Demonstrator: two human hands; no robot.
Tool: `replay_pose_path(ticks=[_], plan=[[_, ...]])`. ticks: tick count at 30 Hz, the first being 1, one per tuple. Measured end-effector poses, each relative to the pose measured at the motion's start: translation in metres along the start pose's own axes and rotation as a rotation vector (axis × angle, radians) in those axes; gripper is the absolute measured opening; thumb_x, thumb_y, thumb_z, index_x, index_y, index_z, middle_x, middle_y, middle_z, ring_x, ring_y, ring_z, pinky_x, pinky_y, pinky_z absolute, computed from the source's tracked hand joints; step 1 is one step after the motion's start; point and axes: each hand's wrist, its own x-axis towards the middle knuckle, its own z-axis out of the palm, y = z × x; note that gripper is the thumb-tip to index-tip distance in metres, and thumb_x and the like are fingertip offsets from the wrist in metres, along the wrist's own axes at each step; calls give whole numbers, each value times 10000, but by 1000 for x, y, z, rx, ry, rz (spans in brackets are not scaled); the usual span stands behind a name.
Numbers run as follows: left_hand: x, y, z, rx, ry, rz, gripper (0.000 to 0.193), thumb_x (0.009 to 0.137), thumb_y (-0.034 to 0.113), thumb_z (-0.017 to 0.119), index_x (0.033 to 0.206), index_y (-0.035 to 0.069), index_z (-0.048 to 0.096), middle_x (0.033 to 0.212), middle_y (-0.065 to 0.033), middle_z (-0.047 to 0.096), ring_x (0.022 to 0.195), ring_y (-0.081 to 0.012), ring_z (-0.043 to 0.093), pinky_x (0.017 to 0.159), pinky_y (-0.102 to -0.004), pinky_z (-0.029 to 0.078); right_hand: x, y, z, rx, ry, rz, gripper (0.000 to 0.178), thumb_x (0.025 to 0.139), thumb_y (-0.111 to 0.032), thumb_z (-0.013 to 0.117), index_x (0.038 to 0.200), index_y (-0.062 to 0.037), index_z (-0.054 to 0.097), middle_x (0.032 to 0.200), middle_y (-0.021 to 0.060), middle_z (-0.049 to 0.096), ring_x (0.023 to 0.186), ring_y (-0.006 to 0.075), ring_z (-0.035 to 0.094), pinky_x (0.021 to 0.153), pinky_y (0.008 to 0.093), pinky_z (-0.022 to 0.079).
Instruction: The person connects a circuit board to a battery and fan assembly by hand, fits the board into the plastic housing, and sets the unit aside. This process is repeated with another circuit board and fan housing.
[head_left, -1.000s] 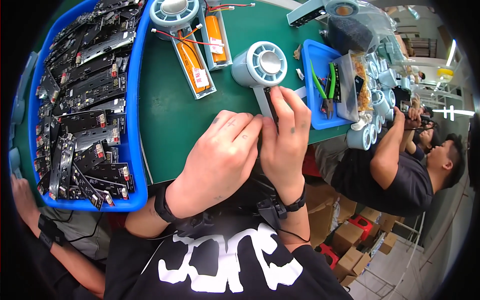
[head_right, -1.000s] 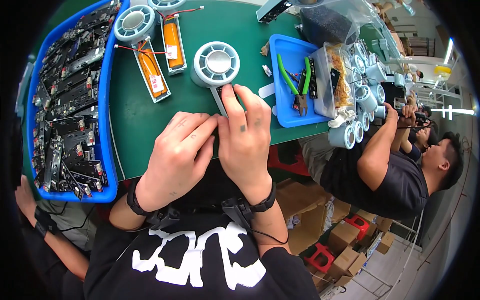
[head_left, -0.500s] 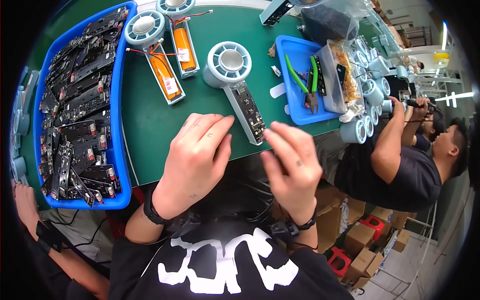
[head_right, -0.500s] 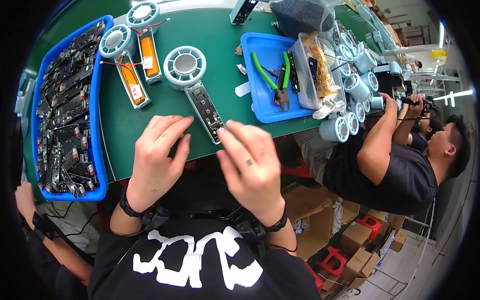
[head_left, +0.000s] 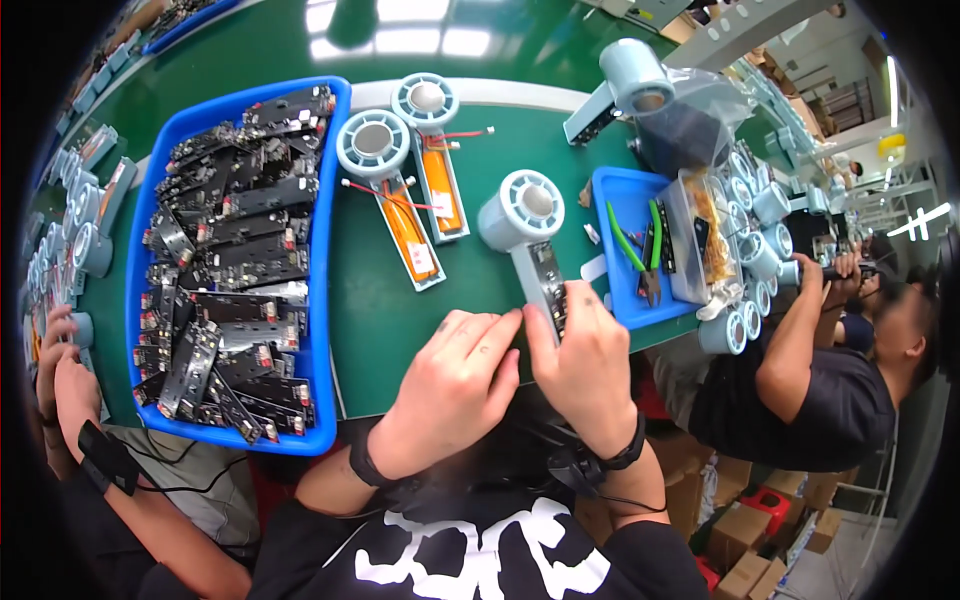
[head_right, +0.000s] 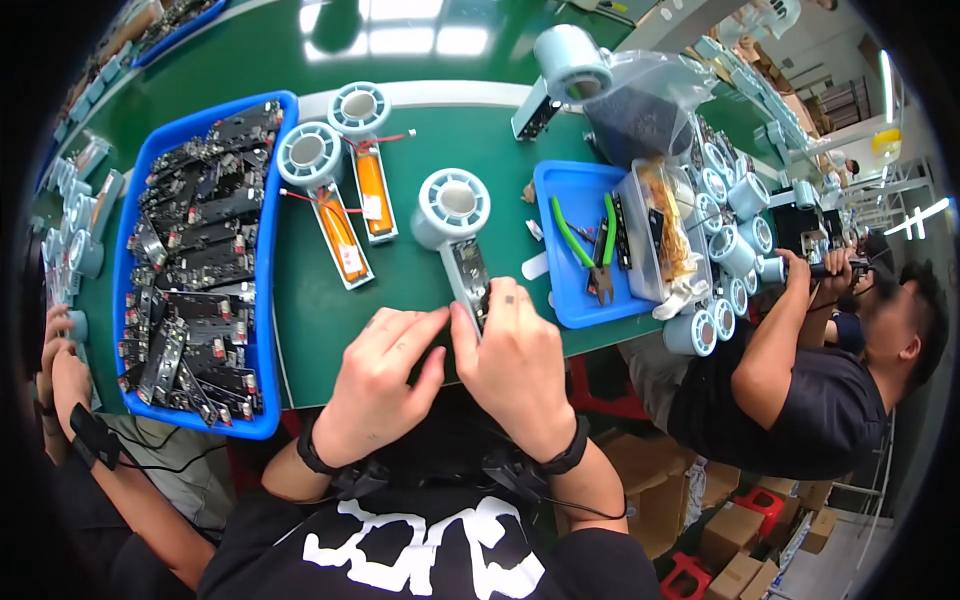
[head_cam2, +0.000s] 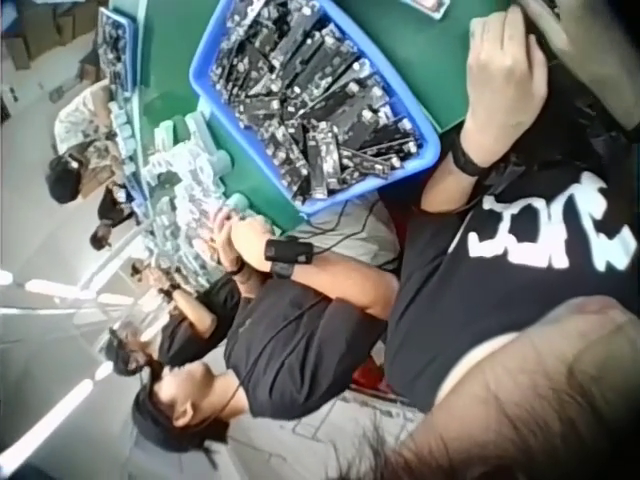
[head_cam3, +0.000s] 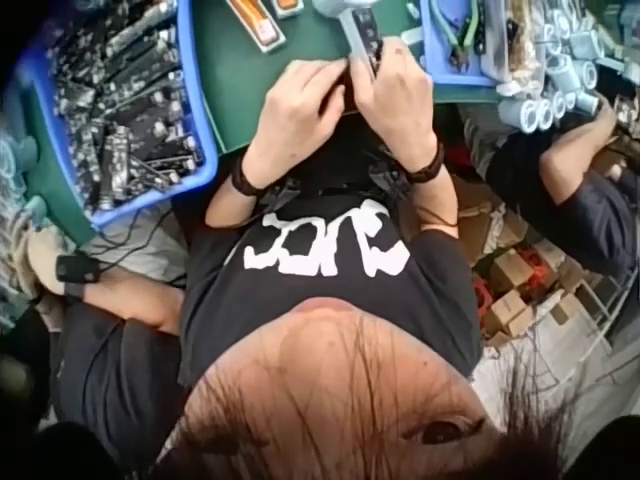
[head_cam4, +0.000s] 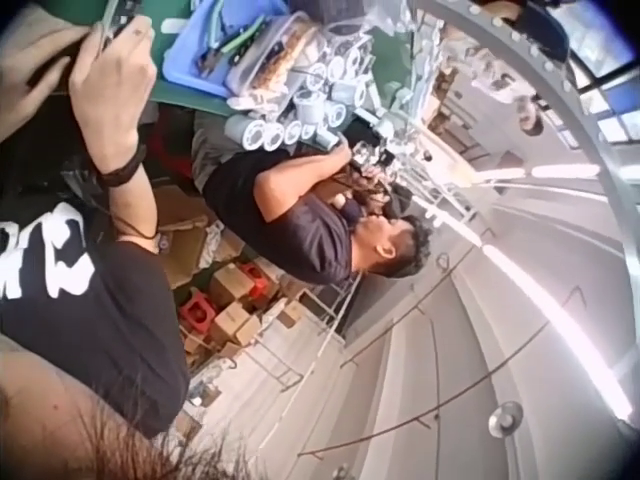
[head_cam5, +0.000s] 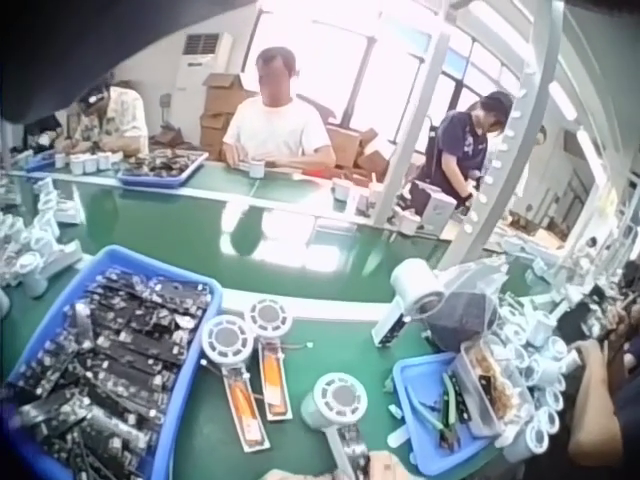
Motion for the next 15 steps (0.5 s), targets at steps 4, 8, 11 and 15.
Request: replay_pose_path(ticks=[4, 8, 11, 15], plan=[[-3, 5, -8, 10, 4, -6, 305, 792, -26, 699, 1094, -60, 667, 1004, -184, 666, 901, -344, 640, 806, -415, 541, 45, -38, -25, 24, 161, -97, 287, 900, -164, 709, 1041, 56, 591, 864, 284, 651, 796, 492, 642, 675, 502, 510], [-15, 18, -36, -74, 69, 35, 307, 769, -61, 699, 1075, -41, 677, 938, -168, 680, 814, -312, 647, 709, -402, 533, 127, -88, -40, -24, 309, -327, 323, 946, -242, 652, 1014, 71, 615, 835, 298, 661, 801, 503, 647, 696, 528, 519], [-25, 51, -67, -365, 166, 168, 129, 800, -48, 671, 923, -10, 665, 795, -132, 650, 657, -233, 606, 570, -366, 459, 242, -87, -15, -228, 326, -470, 387, 969, -321, 600, 1022, 56, 669, 902, 313, 695, 852, 485, 679, 738, 506, 561], [-76, 100, -152, -415, 379, 544, 58, 857, 59, 634, 906, 26, 632, 832, -105, 623, 710, -201, 565, 645, -352, 407, 370, -64, 41, -464, 100, -681, 337, 965, -257, 542, 909, 33, 704, 867, 293, 691, 817, 451, 690, 735, 502, 564]])
